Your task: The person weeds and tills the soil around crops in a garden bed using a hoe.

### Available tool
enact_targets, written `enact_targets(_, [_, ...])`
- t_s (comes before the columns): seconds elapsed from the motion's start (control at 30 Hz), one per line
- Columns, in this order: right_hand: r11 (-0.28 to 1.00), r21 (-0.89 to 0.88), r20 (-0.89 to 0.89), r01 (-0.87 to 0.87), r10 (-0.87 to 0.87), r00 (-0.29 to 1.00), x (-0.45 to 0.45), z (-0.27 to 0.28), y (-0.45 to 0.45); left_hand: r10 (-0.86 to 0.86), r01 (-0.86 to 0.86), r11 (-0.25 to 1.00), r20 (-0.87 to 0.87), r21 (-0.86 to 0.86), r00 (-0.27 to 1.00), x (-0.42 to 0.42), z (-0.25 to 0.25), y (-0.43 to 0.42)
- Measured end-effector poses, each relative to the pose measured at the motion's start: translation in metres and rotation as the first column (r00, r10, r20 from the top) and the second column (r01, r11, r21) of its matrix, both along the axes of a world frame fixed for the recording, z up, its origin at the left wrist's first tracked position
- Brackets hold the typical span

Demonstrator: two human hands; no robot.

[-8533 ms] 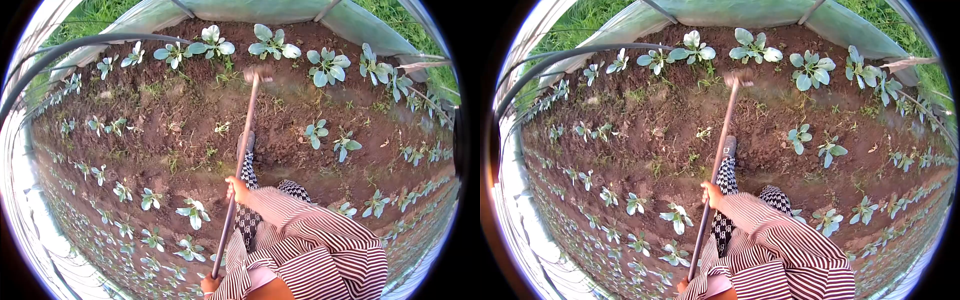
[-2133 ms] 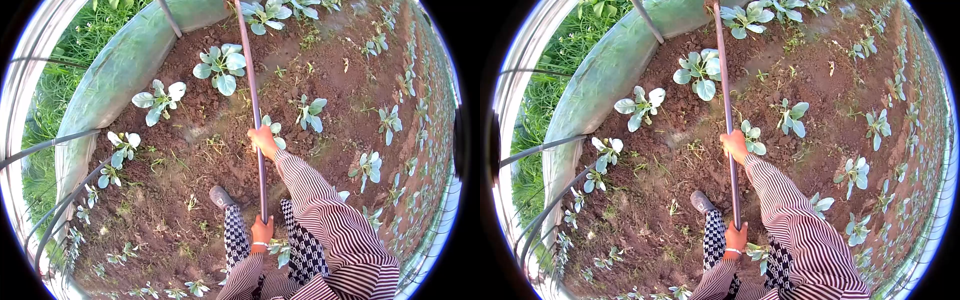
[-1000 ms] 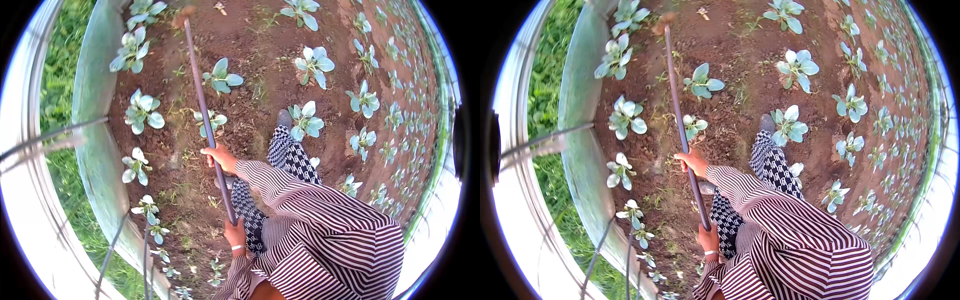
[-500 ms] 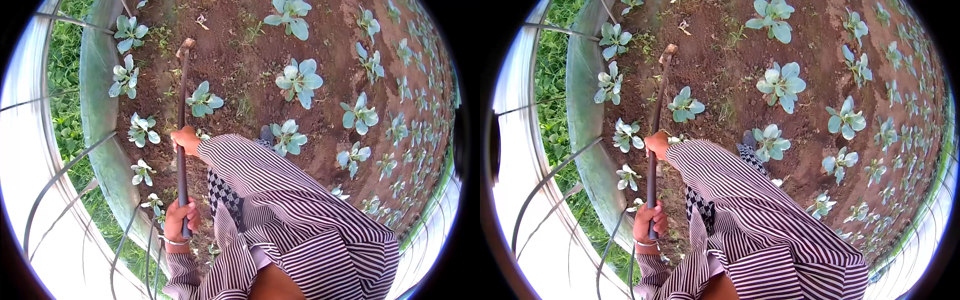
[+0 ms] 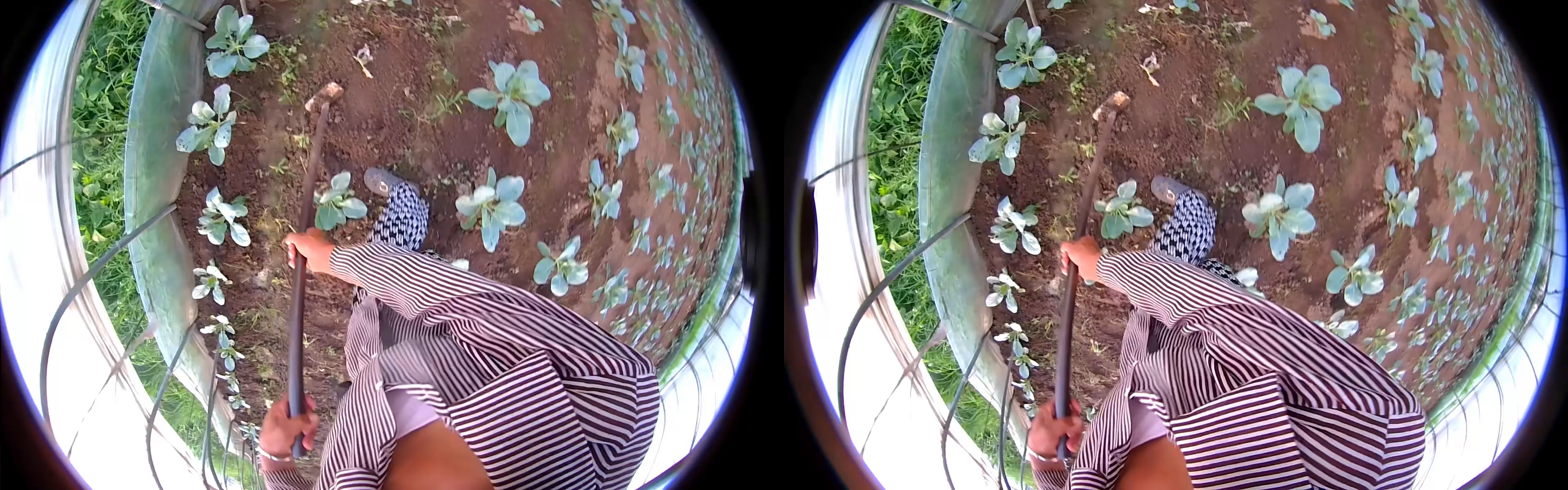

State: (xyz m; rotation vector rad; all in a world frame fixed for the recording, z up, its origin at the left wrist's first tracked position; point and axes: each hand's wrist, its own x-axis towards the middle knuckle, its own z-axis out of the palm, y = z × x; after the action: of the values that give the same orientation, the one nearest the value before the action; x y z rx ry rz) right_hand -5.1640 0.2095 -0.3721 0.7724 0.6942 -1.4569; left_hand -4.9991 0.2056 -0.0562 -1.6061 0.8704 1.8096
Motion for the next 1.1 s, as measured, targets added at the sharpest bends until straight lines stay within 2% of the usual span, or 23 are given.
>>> enact_targets(0.07, [1.000, 0.030, -0.012, -0.008, 0.008, 1.000, -0.016, -0.001, -0.005, 0.009, -0.010, 0.999, 0.029, 0.039, 1.000, -0.013, 0.003, -0.011])
enact_targets(0.1, [1.000, 0.020, 0.058, -0.007, 0.006, 0.998, -0.016, -0.002, -0.008, 0.016, -0.020, 0.998, 0.061, 0.053, 0.998, -0.017, 0.010, -0.014])
enact_targets(0.23, [0.998, 0.006, 0.161, -0.065, 0.063, 0.985, -0.024, -0.007, 0.008, -0.105, 0.102, 0.977, 0.002, 0.187, 0.995, -0.020, 0.011, -0.008])
enact_targets(0.3, [0.994, 0.010, 0.177, -0.112, 0.109, 0.978, -0.039, 0.002, 0.016, -0.092, 0.098, 0.982, -0.045, 0.162, 0.995, -0.027, 0.019, 0.003])
enact_targets(0.37, [0.987, 0.053, 0.201, -0.149, 0.136, 0.970, -0.052, -0.013, 0.019, -0.057, 0.076, 0.986, -0.133, 0.149, 0.990, -0.026, 0.009, 0.017])
enact_targets(0.5, [0.987, 0.048, 0.231, -0.153, 0.138, 0.963, -0.086, -0.057, 0.018, -0.052, 0.059, 0.995, -0.088, 0.077, 0.995, -0.031, 0.007, 0.049])
enact_targets(0.53, [0.968, 0.084, 0.212, -0.238, 0.216, 0.953, -0.092, -0.064, 0.020, -0.072, 0.074, 0.997, -0.051, 0.038, 0.996, -0.024, 0.002, 0.067])
enact_targets(0.57, [0.941, 0.020, 0.102, -0.339, 0.336, 0.936, -0.082, -0.080, 0.031, -0.040, 0.041, 0.999, -0.033, 0.026, 0.999, -0.017, -0.002, 0.086])
enact_targets(0.6, [0.873, 0.150, 0.075, -0.465, 0.459, 0.885, -0.062, -0.118, 0.048, 0.060, -0.059, 0.998, -0.028, 0.022, 0.998, -0.008, -0.010, 0.113])
enact_targets(0.63, [0.846, 0.245, -0.046, -0.473, 0.498, 0.866, -0.054, -0.121, 0.061, 0.222, -0.222, 0.975, -0.029, 0.016, 0.975, 0.000, -0.019, 0.144])
enact_targets(0.67, [0.760, 0.323, -0.055, -0.564, 0.610, 0.790, -0.054, -0.106, 0.072, 0.352, -0.352, 0.936, -0.014, -0.001, 0.936, 0.010, -0.029, 0.179])
enact_targets(0.7, [0.737, 0.389, -0.116, -0.553, 0.635, 0.764, -0.059, -0.079, 0.077, 0.387, -0.385, 0.921, 0.039, -0.059, 0.921, 0.023, -0.040, 0.217])
enact_targets(0.73, [0.651, 0.420, -0.103, -0.632, 0.726, 0.680, -0.064, -0.069, 0.083, 0.191, -0.169, 0.977, 0.180, -0.130, 0.965, 0.046, -0.063, 0.271])
enact_targets(0.77, [0.655, 0.369, -0.178, -0.660, 0.747, 0.641, -0.073, -0.055, 0.083, -0.001, 0.050, 0.989, 0.337, -0.139, 0.941, 0.069, -0.085, 0.325])
enact_targets(0.83, [0.678, 0.369, -0.269, -0.636, 0.733, 0.625, -0.074, -0.054, 0.067, -0.125, 0.363, 0.880, 0.588, -0.307, 0.799, -0.006, -0.085, 0.308])
enact_targets(0.87, [0.711, 0.175, -0.365, -0.681, 0.689, 0.627, -0.084, -0.064, 0.061, -0.085, 0.341, 0.888, 0.620, -0.308, 0.780, -0.028, -0.103, 0.303])
enact_targets(0.9, [0.582, 0.256, -0.495, -0.772, 0.765, 0.412, -0.101, -0.059, 0.036, -0.049, 0.321, 0.897, 0.653, -0.304, 0.756, -0.045, -0.125, 0.299])
enact_targets(0.93, [0.664, 0.284, -0.569, -0.692, 0.697, 0.435, -0.117, -0.036, 0.008, 0.028, 0.228, 0.909, 0.598, -0.348, 0.801, -0.060, -0.153, 0.296])
enact_targets(0.97, [0.646, 0.321, -0.666, -0.693, 0.673, 0.320, -0.135, -0.033, -0.016, 0.115, 0.128, 0.910, 0.536, -0.395, 0.836, -0.077, -0.186, 0.290])
enact_targets(1.0, [0.643, 0.428, -0.754, -0.635, 0.641, 0.141, -0.144, -0.056, -0.034, 0.196, 0.025, 0.886, 0.423, -0.462, 0.885, -0.097, -0.214, 0.276])
enact_targets(1.03, [0.665, 0.435, -0.723, -0.607, 0.659, 0.204, -0.160, -0.038, -0.061, 0.277, -0.088, 0.836, 0.278, -0.541, 0.920, -0.124, -0.229, 0.250])
enact_targets(1.1, [0.657, 0.420, -0.703, -0.626, 0.672, 0.234, -0.176, -0.048, -0.083, 0.385, -0.285, 0.839, 0.135, -0.463, 0.913, -0.165, -0.263, 0.199])
